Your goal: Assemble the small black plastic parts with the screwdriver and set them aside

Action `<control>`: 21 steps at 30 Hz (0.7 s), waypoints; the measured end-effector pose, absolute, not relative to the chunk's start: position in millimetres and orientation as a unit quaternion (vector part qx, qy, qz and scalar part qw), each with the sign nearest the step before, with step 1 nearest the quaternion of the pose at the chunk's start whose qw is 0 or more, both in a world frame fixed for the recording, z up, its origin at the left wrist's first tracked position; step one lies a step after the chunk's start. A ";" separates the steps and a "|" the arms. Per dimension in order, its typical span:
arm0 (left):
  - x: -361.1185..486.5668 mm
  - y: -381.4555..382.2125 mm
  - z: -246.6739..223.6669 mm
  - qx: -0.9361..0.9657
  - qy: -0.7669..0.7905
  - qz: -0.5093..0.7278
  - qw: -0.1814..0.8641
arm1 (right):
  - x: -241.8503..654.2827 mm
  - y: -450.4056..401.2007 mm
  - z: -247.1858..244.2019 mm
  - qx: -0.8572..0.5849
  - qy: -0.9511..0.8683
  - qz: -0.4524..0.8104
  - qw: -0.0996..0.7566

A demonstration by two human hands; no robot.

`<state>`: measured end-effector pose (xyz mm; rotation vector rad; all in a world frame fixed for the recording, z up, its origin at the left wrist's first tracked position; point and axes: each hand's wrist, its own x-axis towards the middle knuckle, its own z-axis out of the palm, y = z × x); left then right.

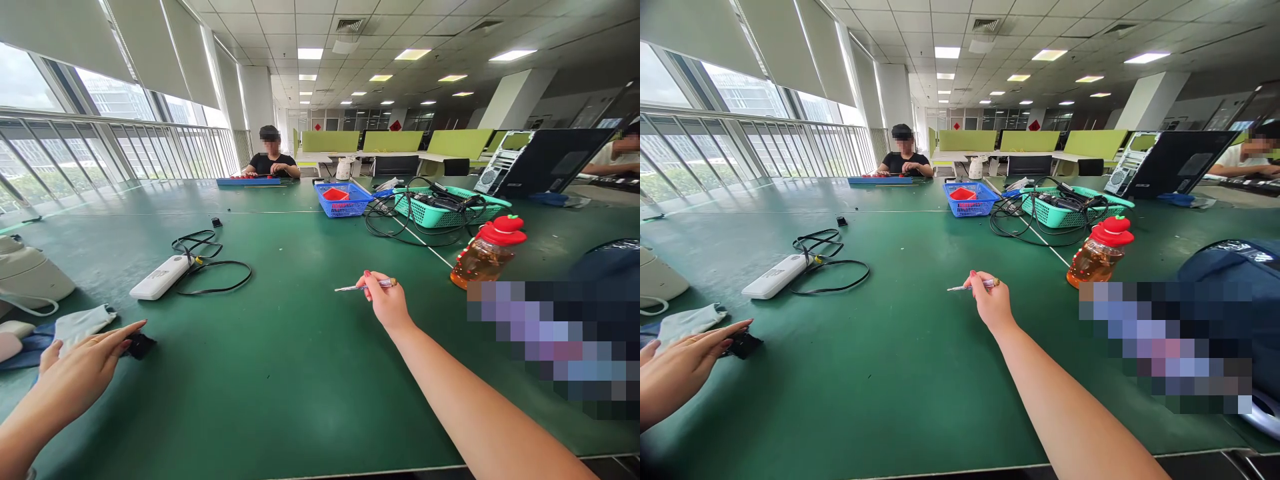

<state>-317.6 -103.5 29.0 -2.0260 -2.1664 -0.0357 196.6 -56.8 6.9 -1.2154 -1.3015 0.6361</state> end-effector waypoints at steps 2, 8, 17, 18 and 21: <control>-314.0 -102.8 30.8 -0.671 -0.737 0.019 0.084 | 196.1 -56.8 7.4 -0.523 -0.559 0.270 0.584; -314.6 -99.4 30.9 -0.665 -0.740 0.044 0.091 | 195.5 -56.3 7.7 -0.526 -0.555 0.274 0.583; -341.7 -93.3 17.0 -0.674 -0.735 0.010 0.074 | 195.8 -56.5 8.8 -0.528 -0.566 0.266 0.574; -341.9 -93.8 16.5 -0.679 -0.731 0.009 0.076 | 195.7 -56.7 9.0 -0.529 -0.567 0.267 0.572; -340.8 -95.2 14.4 -0.689 -0.719 0.018 0.091 | 195.3 -57.1 8.9 -0.531 -0.568 0.267 0.569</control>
